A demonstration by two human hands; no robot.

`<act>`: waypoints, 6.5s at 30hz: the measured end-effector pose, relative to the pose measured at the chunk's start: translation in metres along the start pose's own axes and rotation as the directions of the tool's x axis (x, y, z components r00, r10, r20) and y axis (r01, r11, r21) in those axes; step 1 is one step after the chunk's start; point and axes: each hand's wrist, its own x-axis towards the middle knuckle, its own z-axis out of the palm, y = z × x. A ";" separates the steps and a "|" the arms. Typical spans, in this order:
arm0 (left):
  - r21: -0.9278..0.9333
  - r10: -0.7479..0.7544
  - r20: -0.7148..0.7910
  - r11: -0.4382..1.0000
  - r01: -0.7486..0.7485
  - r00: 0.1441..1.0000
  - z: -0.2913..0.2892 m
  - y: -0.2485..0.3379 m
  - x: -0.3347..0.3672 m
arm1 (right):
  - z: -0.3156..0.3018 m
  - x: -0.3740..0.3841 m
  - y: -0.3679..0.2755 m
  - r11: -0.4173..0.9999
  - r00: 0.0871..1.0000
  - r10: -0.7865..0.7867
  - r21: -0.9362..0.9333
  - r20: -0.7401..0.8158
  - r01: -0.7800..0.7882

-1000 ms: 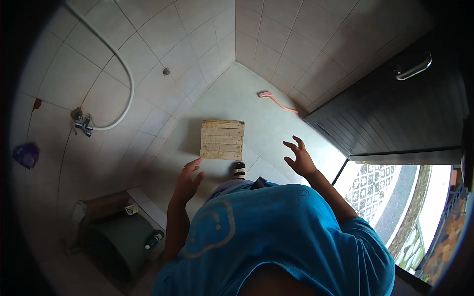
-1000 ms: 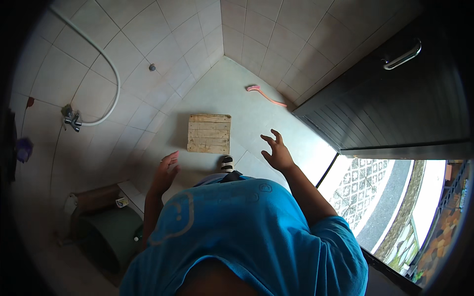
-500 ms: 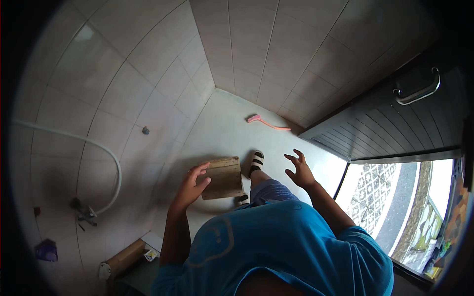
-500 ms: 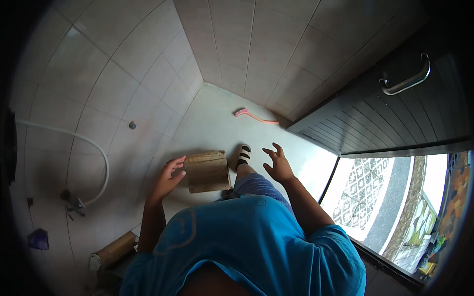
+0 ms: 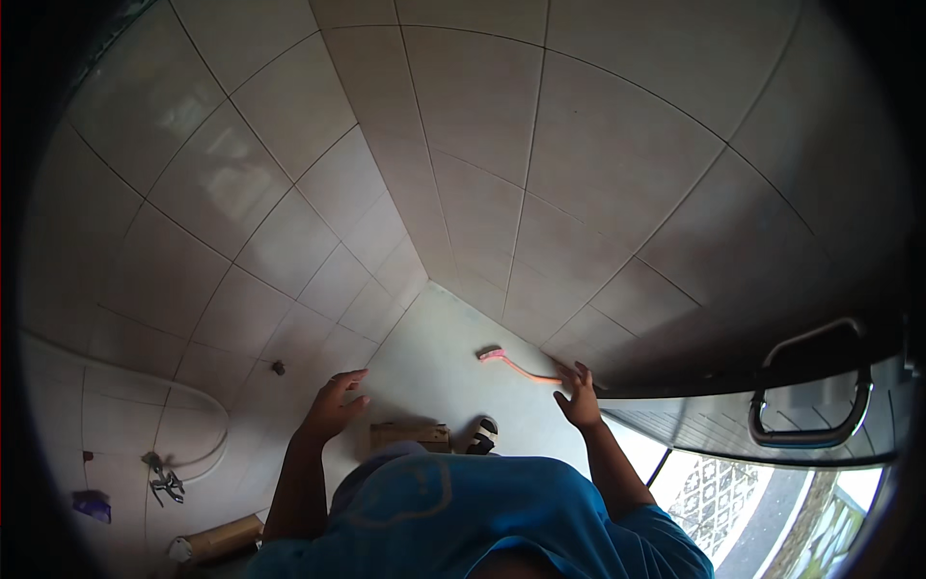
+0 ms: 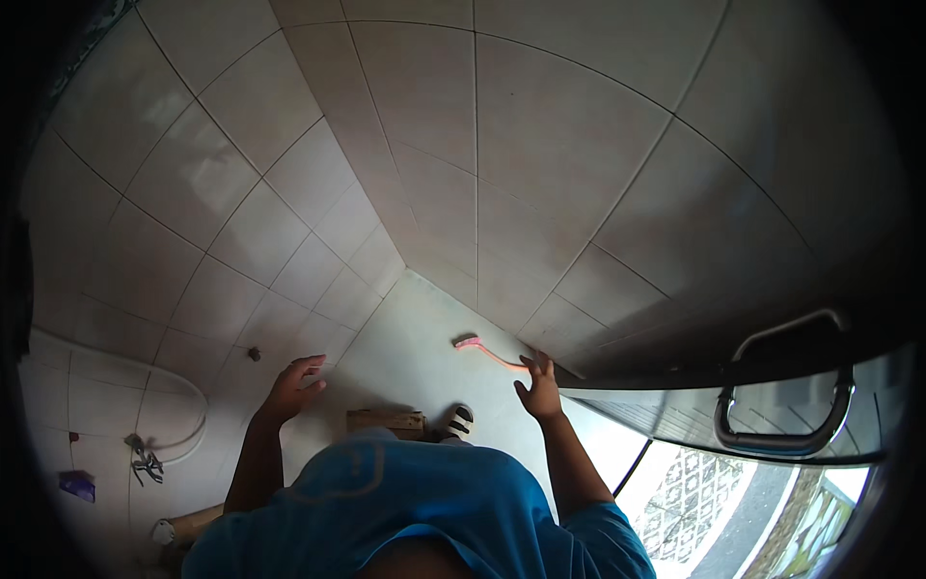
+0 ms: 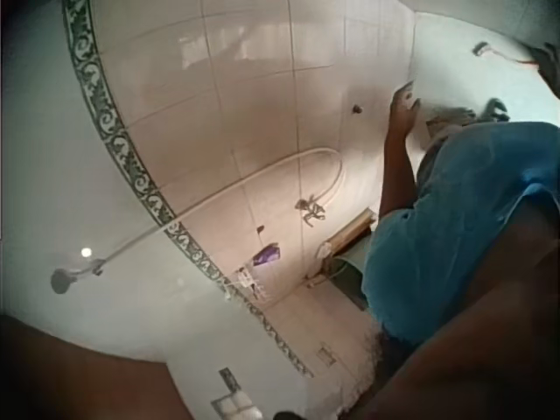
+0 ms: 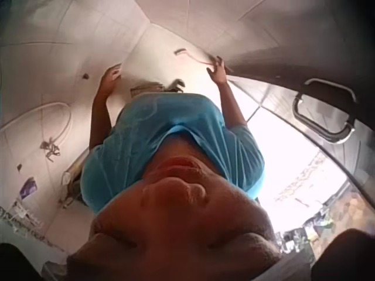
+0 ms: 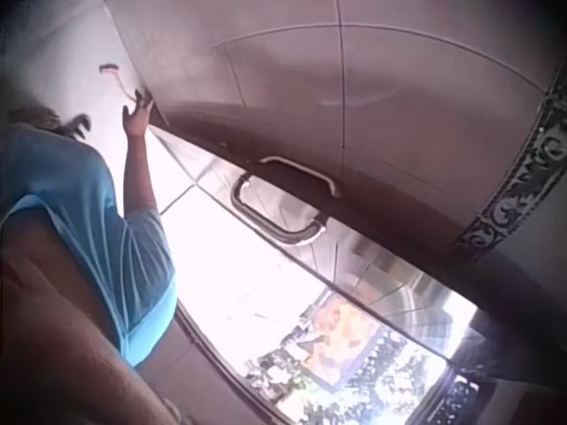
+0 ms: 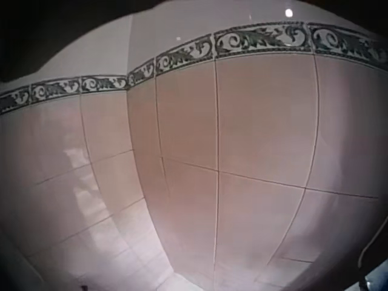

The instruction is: The person enters a bathroom, retrieves a purple bottle of cleaning liquid, and pours it onto the floor. They then pick up a pink long-handled brush and scrub the tiled walls and floor.

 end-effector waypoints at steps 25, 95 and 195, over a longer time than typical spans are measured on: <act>0.421 -0.337 0.901 0.534 -0.733 0.272 0.242 -0.231 0.337 | 0.207 0.030 0.097 0.635 0.502 0.771 -0.405 0.393 -0.658; 0.139 -0.018 0.882 0.964 -0.224 0.472 0.444 -0.448 0.334 | 0.537 -0.032 0.382 0.636 0.756 0.612 -0.713 0.233 -0.295; -0.639 0.625 0.247 0.680 -0.360 0.740 0.424 -0.333 0.336 | 0.475 0.151 0.121 0.859 0.562 0.310 0.479 -0.766 0.179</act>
